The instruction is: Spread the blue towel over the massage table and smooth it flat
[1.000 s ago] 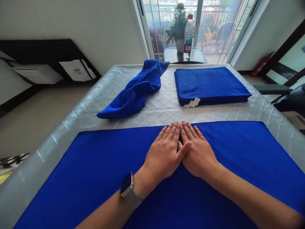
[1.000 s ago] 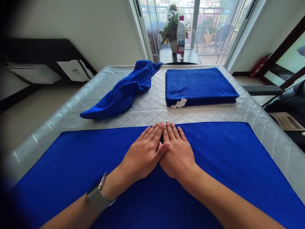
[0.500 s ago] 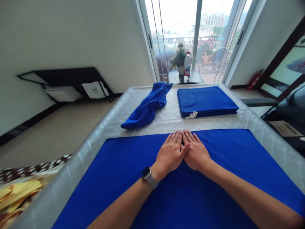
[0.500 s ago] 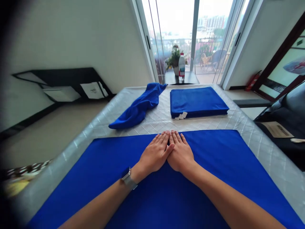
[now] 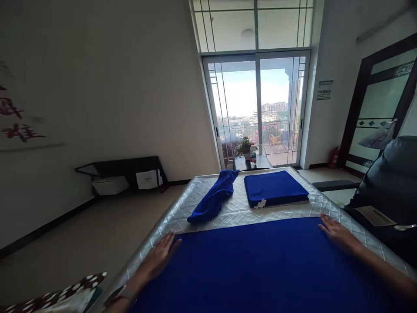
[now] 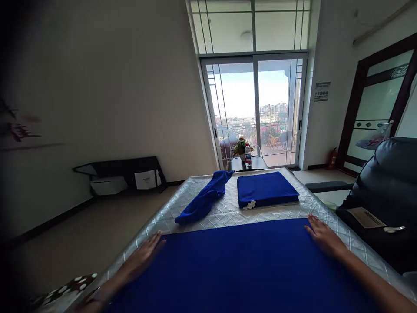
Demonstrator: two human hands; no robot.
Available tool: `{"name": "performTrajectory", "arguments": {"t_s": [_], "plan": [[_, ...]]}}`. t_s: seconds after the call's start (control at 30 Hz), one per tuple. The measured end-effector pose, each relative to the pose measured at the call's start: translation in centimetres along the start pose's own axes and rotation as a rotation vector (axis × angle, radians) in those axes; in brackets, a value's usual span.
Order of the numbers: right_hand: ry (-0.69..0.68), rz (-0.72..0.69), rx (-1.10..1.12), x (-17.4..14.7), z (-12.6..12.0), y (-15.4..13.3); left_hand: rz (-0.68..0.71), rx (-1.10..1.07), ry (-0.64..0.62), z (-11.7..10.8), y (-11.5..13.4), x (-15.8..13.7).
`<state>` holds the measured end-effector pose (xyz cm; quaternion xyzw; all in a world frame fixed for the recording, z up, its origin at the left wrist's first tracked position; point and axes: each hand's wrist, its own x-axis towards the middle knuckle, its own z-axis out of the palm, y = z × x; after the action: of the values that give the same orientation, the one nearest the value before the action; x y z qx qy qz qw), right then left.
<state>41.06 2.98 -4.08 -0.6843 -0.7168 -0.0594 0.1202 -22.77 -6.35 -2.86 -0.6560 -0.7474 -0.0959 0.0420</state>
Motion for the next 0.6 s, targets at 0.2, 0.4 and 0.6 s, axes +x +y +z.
{"name": "performTrajectory", "arguments": {"t_s": [0.2, 0.4, 0.6], "plan": [[-0.168, -0.002, 0.059, 1.0, 1.3, 3.0, -0.088, 0.025, -0.182, 0.3, -0.6, 0.5], [-0.159, 0.001, 0.049, 1.3, 1.0, 2.7, -0.080, 0.032, -0.167, 0.2, -0.3, 0.5], [0.004, -0.025, 0.025, 0.4, -1.0, 0.9, -0.074, -0.023, -0.091, -0.4, 0.2, 0.6]]}}
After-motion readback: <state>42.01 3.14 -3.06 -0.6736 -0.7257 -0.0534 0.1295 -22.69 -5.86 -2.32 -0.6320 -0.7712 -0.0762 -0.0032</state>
